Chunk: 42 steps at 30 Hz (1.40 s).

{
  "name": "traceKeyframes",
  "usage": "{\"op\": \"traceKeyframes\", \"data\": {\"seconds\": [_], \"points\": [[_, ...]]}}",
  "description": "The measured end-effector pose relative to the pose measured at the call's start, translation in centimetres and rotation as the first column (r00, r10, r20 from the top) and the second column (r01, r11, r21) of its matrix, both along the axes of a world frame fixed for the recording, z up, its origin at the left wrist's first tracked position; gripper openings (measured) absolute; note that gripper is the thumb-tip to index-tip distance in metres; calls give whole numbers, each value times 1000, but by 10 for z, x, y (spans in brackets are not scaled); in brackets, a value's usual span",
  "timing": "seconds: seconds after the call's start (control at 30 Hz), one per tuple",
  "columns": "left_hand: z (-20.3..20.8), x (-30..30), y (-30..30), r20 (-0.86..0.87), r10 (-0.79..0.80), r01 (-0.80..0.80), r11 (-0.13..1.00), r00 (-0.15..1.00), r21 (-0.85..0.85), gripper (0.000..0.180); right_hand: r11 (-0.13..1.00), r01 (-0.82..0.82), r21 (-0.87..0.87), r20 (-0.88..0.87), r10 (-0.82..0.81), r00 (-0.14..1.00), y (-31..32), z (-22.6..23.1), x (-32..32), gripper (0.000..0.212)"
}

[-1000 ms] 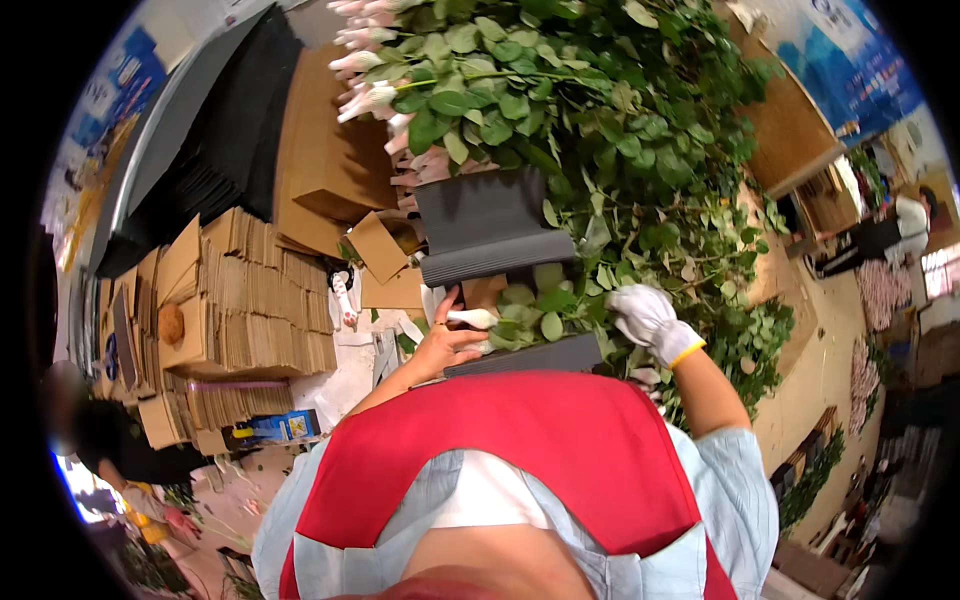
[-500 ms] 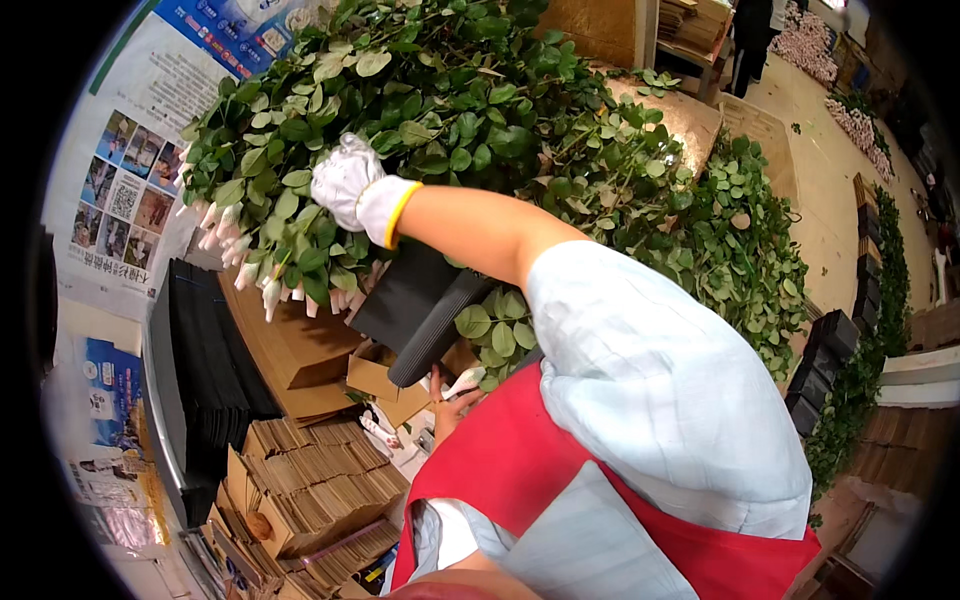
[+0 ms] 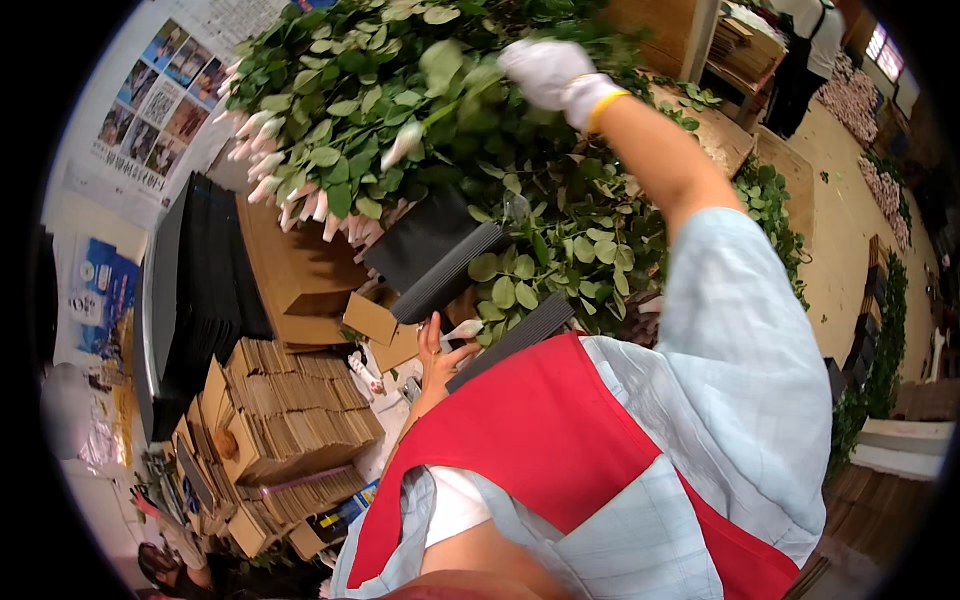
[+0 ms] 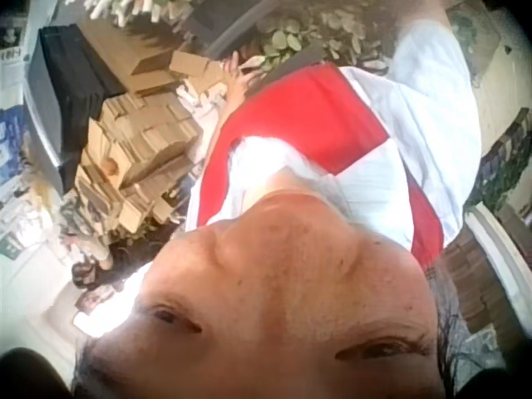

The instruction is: The person selects roses from a large bundle, arranges them into a specific corrugated gray sleeve, adds a small piece of cardboard for support, and secures the package.

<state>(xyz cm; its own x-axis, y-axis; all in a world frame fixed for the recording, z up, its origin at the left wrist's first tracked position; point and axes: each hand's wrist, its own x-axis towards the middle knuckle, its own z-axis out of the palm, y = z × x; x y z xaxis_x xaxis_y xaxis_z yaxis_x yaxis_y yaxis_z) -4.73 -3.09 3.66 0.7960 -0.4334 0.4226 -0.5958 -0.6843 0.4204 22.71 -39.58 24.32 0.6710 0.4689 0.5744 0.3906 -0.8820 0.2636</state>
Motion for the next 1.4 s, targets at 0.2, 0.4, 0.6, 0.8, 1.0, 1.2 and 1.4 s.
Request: {"op": "traceKeyframes", "data": {"seconds": [0.2,0.4,0.6,0.8,1.0,1.2,1.4], "points": [[-27,11,16,-534,-173,90,980,827,-179,40,924,-375,81,183,356,917,16,24,-108,13],[-50,14,13,-848,-254,-396,797,466,-456,55,975,-137,176,-622,218,752,58,-126,-180,10],[-38,8,13,-452,-154,49,970,879,-236,48,987,-69,149,-669,151,727,58,-142,-170,19],[3,11,-1,40,54,-61,979,998,195,49,964,-264,5,-604,214,768,36,-169,-173,11],[-45,6,1,-465,-20,-161,924,885,-347,35,887,-179,426,-414,367,833,47,-77,-118,14],[-51,7,-2,-541,-90,-223,846,836,-485,30,913,-269,308,258,192,947,137,-9,0,22],[-56,23,8,-381,-131,-18,931,915,-364,38,958,10,285,130,-49,990,173,-33,22,10]]}}
